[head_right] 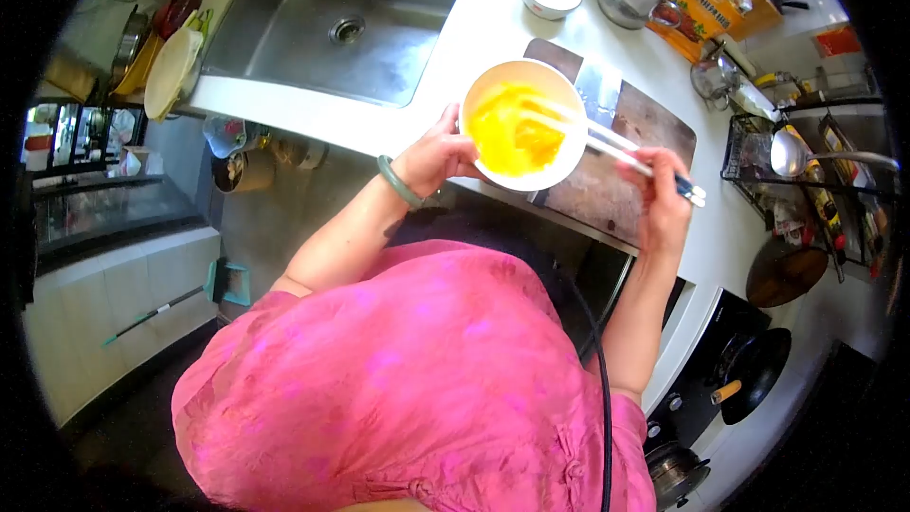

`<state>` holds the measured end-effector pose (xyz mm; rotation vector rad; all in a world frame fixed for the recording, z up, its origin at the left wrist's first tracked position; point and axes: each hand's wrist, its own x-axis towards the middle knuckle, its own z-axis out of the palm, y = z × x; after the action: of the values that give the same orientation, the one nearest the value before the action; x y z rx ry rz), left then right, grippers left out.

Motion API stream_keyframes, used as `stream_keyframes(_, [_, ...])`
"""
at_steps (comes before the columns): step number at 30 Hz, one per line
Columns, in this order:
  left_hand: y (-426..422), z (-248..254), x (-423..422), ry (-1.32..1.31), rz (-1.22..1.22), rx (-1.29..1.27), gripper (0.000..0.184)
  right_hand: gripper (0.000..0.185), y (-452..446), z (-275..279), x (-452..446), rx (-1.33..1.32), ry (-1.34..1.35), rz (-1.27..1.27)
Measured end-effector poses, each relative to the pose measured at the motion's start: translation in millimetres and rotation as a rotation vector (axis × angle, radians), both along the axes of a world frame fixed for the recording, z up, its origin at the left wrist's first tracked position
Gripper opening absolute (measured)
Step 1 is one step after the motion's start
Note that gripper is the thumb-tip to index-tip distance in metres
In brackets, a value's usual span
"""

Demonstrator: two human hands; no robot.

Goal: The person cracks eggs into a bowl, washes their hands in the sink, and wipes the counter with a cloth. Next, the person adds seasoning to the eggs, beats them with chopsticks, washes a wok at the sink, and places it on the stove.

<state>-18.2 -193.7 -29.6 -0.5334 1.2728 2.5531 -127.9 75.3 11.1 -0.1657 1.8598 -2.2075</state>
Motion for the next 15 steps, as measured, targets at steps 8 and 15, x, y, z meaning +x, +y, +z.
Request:
stream_keyframes(8, [-13.3, -5.3, 14.8, -0.009, 0.062, 0.026, 0.068, 0.025, -11.5, 7.4, -11.1, 0.159, 0.017, 0.168])
stream_keyframes(15, [-34.1, -4.1, 33.4, -0.019, 0.137, 0.025, 0.071, 0.024, -47.1, 4.8, -15.7, 0.166, 0.006, 0.312])
